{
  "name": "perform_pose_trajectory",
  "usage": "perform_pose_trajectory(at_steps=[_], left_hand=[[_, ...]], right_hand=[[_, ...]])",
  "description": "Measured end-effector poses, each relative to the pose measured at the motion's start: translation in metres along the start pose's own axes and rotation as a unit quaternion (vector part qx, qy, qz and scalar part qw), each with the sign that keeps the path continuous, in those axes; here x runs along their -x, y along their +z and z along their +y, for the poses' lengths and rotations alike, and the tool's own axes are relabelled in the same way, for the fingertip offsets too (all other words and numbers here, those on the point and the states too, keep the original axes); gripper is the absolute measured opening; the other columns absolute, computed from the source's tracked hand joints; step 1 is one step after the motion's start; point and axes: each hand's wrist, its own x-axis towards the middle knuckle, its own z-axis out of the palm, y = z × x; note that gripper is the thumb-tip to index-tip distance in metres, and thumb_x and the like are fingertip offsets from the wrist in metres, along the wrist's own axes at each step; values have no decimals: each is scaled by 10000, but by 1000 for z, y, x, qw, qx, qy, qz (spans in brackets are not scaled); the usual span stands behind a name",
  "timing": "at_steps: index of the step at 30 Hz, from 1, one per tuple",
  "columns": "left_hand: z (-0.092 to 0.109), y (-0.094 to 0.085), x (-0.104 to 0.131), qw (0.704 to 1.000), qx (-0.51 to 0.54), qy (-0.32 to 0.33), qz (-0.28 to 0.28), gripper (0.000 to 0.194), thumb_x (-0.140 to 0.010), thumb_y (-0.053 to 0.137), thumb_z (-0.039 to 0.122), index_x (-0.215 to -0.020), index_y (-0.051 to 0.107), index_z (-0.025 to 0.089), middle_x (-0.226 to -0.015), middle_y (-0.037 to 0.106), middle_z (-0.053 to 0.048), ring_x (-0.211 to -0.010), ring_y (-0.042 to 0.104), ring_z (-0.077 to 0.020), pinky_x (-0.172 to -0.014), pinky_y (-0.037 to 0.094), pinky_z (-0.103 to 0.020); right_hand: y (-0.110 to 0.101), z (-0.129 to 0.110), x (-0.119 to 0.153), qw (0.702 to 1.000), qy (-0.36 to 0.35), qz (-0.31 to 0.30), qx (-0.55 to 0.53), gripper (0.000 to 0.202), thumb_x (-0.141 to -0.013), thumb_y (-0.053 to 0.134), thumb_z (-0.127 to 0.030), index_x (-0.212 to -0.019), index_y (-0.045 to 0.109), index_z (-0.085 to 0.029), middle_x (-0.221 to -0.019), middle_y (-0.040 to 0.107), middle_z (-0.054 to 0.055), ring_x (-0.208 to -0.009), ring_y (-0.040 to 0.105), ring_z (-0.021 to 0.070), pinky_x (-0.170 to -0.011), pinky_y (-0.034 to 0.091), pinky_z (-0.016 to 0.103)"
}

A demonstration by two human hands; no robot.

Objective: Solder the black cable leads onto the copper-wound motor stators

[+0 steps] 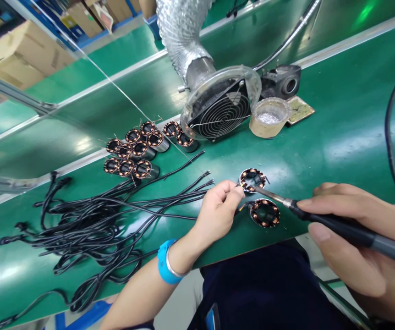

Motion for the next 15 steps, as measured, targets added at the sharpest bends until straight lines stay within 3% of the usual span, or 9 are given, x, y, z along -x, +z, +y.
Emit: perform_pose_trajectory(at_steps=[10,15], left_hand=[[1,0,1,1000,-1,0,-2,301,-906,566,409,-714,516,183,-553,346,78,-524,291,-86,-520,247,-241],[1,-1,0,1000,-2,-6,2,291,-894,566,412,-723,534,179,-546,362,76,-523,296,-87,-522,255,-239]], right_hand=[[6,5,-3,1000,-6,3,-22,200,-859,617,-144,-1031,670,-231,-769,647,28,-653,615,177,-539,485,331],[12,15,-5,995,-63,35,-73,261,-811,615,-118,-1048,682,-204,-697,585,-3,-548,535,128,-459,421,282]])
